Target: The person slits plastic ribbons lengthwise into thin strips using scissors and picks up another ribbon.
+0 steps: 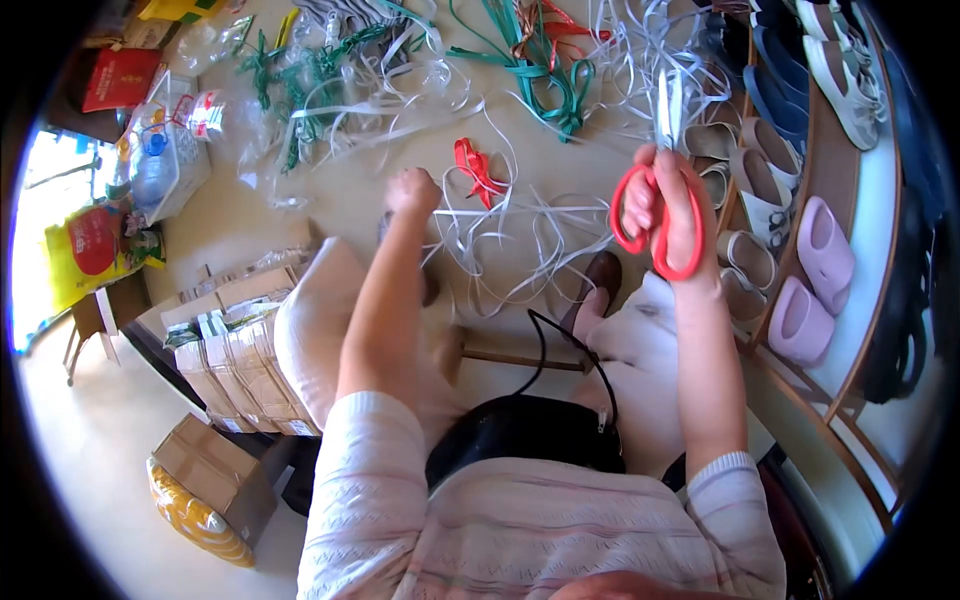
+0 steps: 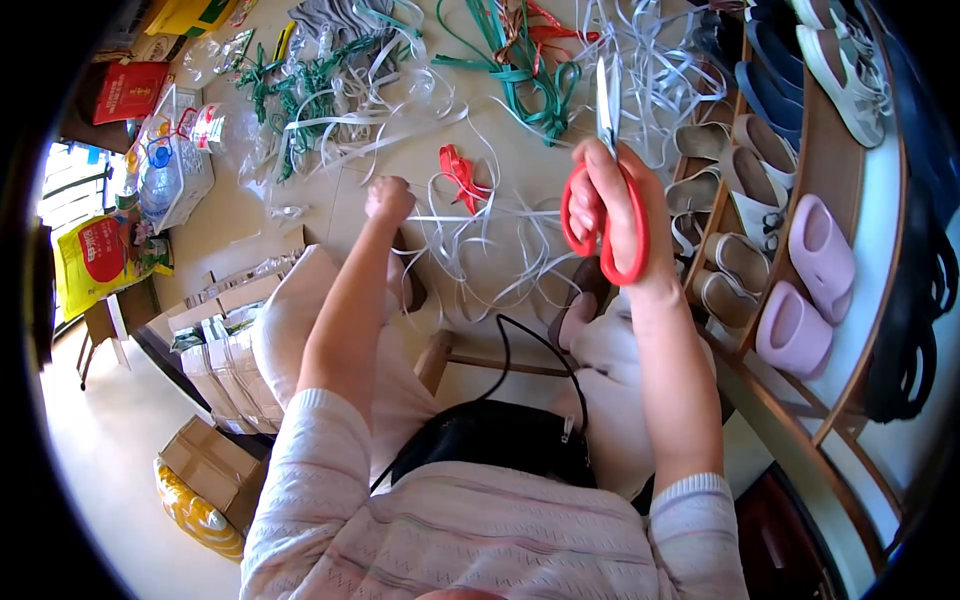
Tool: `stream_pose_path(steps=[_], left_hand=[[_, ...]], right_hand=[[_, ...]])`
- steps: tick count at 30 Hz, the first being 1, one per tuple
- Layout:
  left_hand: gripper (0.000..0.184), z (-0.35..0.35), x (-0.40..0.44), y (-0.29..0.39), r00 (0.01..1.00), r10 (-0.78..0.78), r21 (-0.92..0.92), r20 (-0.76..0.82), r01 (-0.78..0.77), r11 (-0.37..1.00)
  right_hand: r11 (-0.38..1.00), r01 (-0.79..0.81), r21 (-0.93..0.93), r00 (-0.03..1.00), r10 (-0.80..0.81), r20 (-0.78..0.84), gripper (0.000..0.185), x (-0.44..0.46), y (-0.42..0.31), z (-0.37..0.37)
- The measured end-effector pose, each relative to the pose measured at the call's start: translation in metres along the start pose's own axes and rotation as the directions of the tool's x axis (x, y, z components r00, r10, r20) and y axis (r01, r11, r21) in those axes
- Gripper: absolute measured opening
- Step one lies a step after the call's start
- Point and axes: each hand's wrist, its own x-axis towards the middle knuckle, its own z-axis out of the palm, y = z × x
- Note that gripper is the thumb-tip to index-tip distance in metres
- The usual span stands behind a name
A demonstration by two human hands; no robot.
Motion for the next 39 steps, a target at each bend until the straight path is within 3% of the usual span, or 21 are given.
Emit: stream_pose_path(steps=[1,5,8,11,15,18,19,22,23,26,30,34,36,38,39], left_hand=[[0.032,-0.001,0.005,0.007,0.987,-0.004,0.01,0.161,0.002,1.0],[0.031,0.007,0.044,0.015,0.978,-0.03,-0.03,0.208,0.037,0.999],[0.037,0.03,0.096,0.0,0.997,0.053,-0.095,-0.059,-0.058,0.994],[0.056,0.02,0.121,-0.01,0.993,0.116,-0.015,-0.001,-0.116,0.993],[0.064,0.032,0.146,-0.024,0.979,0.197,0.022,-0.057,-0.196,0.98],[0.063,0.044,0.159,-0.035,0.985,0.167,0.0,0.039,-0.167,0.986],[0.05,0.047,0.155,-0.039,0.986,0.164,-0.04,-0.006,-0.164,0.986],[0.031,0.037,0.139,-0.04,0.994,0.061,0.015,0.087,-0.062,0.998],[0.019,0.04,0.134,-0.041,0.994,0.1,-0.03,-0.052,-0.101,0.994],[0.018,0.008,0.134,-0.033,0.974,0.162,-0.074,-0.156,-0.175,0.982],[0.021,-0.084,0.13,-0.016,0.811,0.16,-0.154,-0.563,-0.293,0.943],[0.028,-0.207,0.081,-0.019,0.604,0.047,-0.285,-0.796,-0.441,0.851],[0.027,-0.265,0.027,-0.023,0.597,0.025,-0.37,-0.802,-0.53,0.763],[0.027,-0.3,-0.007,-0.032,0.659,0.015,-0.598,-0.752,-0.692,0.404],[0.027,-0.316,-0.027,-0.039,0.702,0.1,-0.654,-0.705,-0.698,0.293]], right_hand=[[1.0,-0.011,0.007,1.0,0.011,-0.01,0.025,0.0,-0.001,-0.001],[0.999,-0.053,-0.005,0.999,0.053,0.007,0.026,0.003,0.001,-0.008],[0.997,-0.075,0.005,0.997,0.075,0.024,0.03,0.007,0.002,-0.005],[0.993,-0.114,-0.003,0.992,0.114,0.053,0.034,0.011,0.007,-0.002],[0.987,-0.156,-0.047,0.984,0.159,0.076,0.033,0.019,0.017,0.001],[0.98,-0.187,-0.064,0.978,0.192,0.084,0.033,0.024,0.021,0.007],[0.979,-0.192,-0.068,0.976,0.198,0.087,0.032,0.025,0.024,0.007],[0.976,-0.205,-0.078,0.973,0.211,0.095,0.03,0.025,0.025,0.01],[0.975,-0.206,-0.082,0.972,0.213,0.096,0.03,0.024,0.025,0.011],[0.977,-0.196,-0.084,0.974,0.204,0.1,0.028,0.021,0.021,0.016],[0.988,-0.131,-0.076,0.986,0.138,0.093,0.028,0.014,0.018,0.018],[0.995,-0.034,-0.097,0.997,0.04,0.063,0.03,0.001,0.006,0.018],[0.99,0.029,-0.136,0.998,-0.022,0.057,0.031,-0.005,0.0,0.018],[0.986,0.08,-0.144,0.996,-0.075,0.042,0.032,-0.01,-0.005,0.018],[0.983,0.107,-0.147,0.994,-0.102,0.041,0.033,-0.013,-0.009,0.02]])
